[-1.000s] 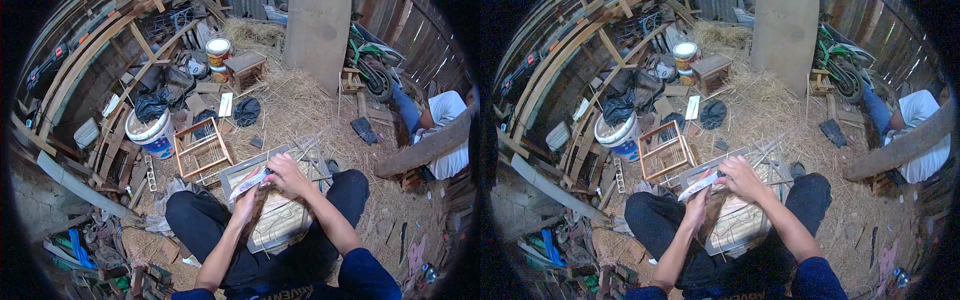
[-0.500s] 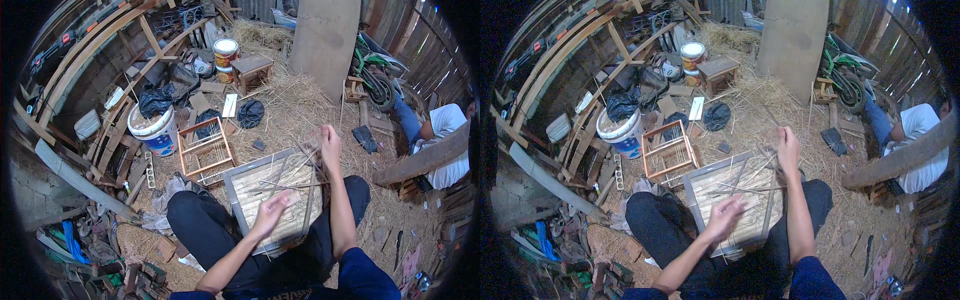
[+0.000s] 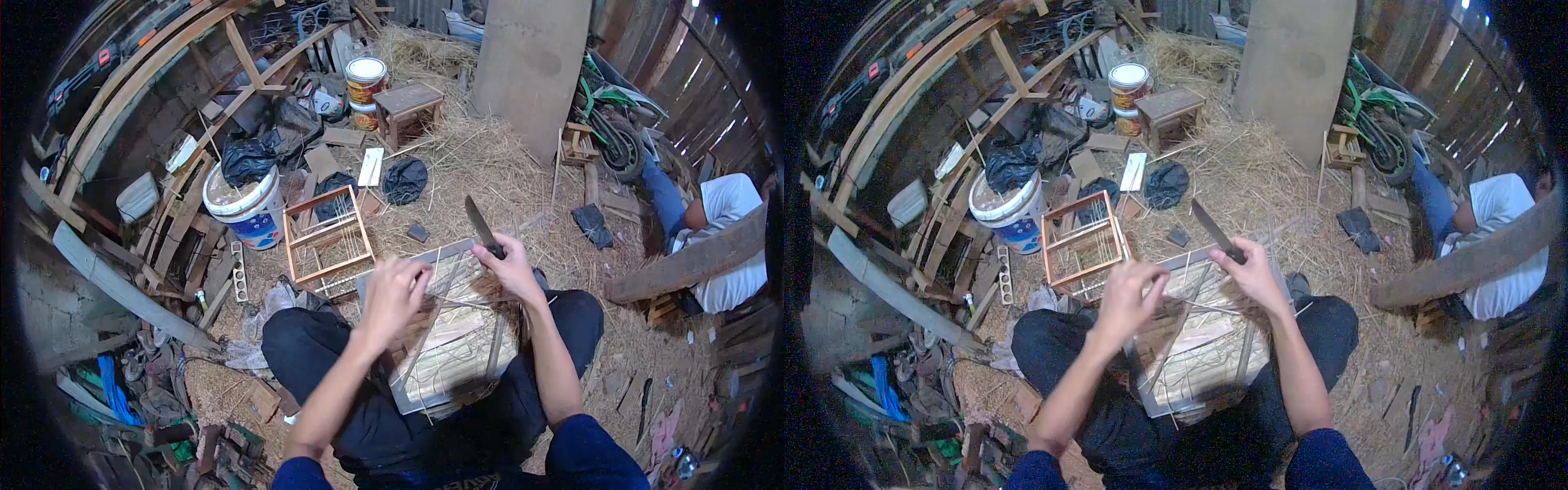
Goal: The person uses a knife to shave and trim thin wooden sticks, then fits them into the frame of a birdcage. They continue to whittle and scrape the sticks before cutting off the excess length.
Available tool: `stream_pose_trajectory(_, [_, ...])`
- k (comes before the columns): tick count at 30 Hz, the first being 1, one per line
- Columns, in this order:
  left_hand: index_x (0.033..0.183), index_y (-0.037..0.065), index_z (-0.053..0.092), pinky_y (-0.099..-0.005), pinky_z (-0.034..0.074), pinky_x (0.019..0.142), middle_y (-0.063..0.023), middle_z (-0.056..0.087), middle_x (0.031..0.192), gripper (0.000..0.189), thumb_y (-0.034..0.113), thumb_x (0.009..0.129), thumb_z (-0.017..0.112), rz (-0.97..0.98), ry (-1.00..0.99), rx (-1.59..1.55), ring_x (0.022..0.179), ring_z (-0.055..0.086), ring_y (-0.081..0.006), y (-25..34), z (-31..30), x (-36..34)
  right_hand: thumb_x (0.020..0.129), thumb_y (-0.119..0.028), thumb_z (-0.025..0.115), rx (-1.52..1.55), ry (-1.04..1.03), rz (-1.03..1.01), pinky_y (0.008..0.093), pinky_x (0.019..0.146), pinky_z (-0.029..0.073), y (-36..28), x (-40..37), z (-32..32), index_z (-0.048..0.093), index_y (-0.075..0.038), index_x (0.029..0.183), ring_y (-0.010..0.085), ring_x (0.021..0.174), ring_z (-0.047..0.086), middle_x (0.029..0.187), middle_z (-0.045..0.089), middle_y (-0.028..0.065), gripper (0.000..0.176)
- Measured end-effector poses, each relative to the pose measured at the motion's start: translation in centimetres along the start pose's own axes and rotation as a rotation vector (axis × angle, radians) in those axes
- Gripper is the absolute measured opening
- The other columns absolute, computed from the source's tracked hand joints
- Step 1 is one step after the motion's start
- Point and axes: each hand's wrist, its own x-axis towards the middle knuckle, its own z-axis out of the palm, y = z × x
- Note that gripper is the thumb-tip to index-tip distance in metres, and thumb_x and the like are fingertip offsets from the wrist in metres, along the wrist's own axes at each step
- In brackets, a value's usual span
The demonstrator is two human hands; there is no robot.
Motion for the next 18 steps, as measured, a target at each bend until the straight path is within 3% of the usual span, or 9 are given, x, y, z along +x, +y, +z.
stream_pose_trajectory(2, [0.095,0.007,0.073,-0.0417,0.039,0.096,-0.0091,0.067,0.092,0.016,0.021,0.087,0.073,0.095,-0.039,0.252,0.105,0.06,-0.0237,0.4,-2.6,2.3,0.092,-0.026,0.074,-0.101,-0.054,0.033,0.0235,0.057,0.035,-0.4,-0.7,-0.5,0.069,-0.002,0.091,0.0023,0.065,0.044,0.072,0.054,-0.0066,0.025])
stream_pose_trajectory(5, [0.105,0.009,0.071,-0.0423,0.029,0.106,-0.0116,0.063,0.11,0.029,0.028,0.083,0.077,0.255,0.086,0.299,0.12,0.052,-0.0245,-0.3,-4.0,4.5,0.094,-0.025,0.072,-0.102,-0.052,0.002,0.023,0.059,0.038,0.4,-1.6,0.9,0.068,-0.002,0.092,0.0027,0.067,0.047,0.073,0.056,-0.0049,0.023])
stream_pose_trajectory(6, [0.11,0.008,0.069,-0.0434,0.03,0.107,-0.0127,0.06,0.116,0.036,0.031,0.084,0.076,0.227,0.235,0.326,0.123,0.051,-0.0261,-0.2,-4.0,4.8,0.097,-0.025,0.068,0.004,-0.095,0.092,0.023,0.063,0.041,-0.4,-2.1,1.4,0.065,-0.003,0.093,0.0039,0.069,0.05,0.073,0.057,-0.0043,0.022])
stream_pose_trajectory(8, [0.122,0.006,0.064,-0.0455,0.031,0.108,-0.015,0.054,0.127,0.05,0.037,0.085,0.076,0.159,0.531,0.381,0.127,0.048,-0.0291,-0.2,-3.6,5.2,0.099,-0.032,0.065,0.132,-0.098,0.133,0.0217,0.05,0.036,-0.1,-2.6,2.3,0.058,-0.008,0.093,0.0047,0.057,0.049,0.068,0.055,-0.0037,0.025])
stream_pose_trajectory(10, [0.13,0.004,0.057,-0.0476,0.036,0.107,-0.0169,0.049,0.133,0.06,0.043,0.087,0.073,-0.018,0.525,-0.209,0.128,0.048,-0.0302,-1.9,-1.4,5.9,0.1,-0.031,0.062,0.252,-0.097,0.215,0.0212,0.048,0.035,-1.2,-2.6,2.8,0.057,-0.008,0.096,0.0052,0.054,0.047,0.068,0.055,-0.0026,0.024])
stream_pose_trajectory(11, [0.133,0.003,0.054,-0.0487,0.038,0.107,-0.0178,0.047,0.136,0.065,0.047,0.089,0.071,-0.111,0.508,-0.503,0.128,0.048,-0.0308,-2.9,-0.2,6.0,0.101,-0.03,0.061,0.294,-0.102,0.239,0.0208,0.048,0.035,-1.5,-2.5,3.1,0.056,-0.007,0.096,0.0054,0.053,0.047,0.068,0.055,-0.0022,0.024])
stream_pose_trajectory(12, [0.132,0.0,0.053,-0.0455,0.047,0.101,-0.015,0.057,0.125,0.059,0.047,0.097,0.06,-0.278,0.179,-0.847,0.121,0.055,-0.0272,-2.8,-0.6,6.2,0.102,-0.029,0.06,0.343,-0.104,0.26,0.0205,0.047,0.035,-1.8,-2.4,3.5,0.056,-0.007,0.097,0.0056,0.052,0.046,0.068,0.056,-0.0018,0.024])
stream_pose_trajectory(15, [0.127,0.001,0.056,-0.0374,0.052,0.093,-0.0113,0.065,0.104,0.047,0.041,0.102,0.054,-0.164,-0.256,-1.074,0.104,0.063,-0.0198,-3.3,-0.3,8.2,0.102,-0.033,0.058,0.303,-0.127,0.288,0.0218,0.046,0.033,-3.6,-0.2,4.3,0.055,-0.007,0.098,0.0058,0.051,0.044,0.067,0.055,-0.0013,0.027])
stream_pose_trajectory(18, [0.122,0.001,0.058,-0.0307,0.053,0.084,-0.0041,0.066,0.083,0.039,0.035,0.105,0.05,-0.125,-0.226,-1.122,0.087,0.065,-0.0136,-3.0,0.5,10.3,0.103,-0.036,0.056,0.257,-0.238,0.265,0.0216,0.046,0.034,-3.4,3.2,4.3,0.056,-0.008,0.098,0.0053,0.052,0.047,0.071,0.06,0.0007,0.029])
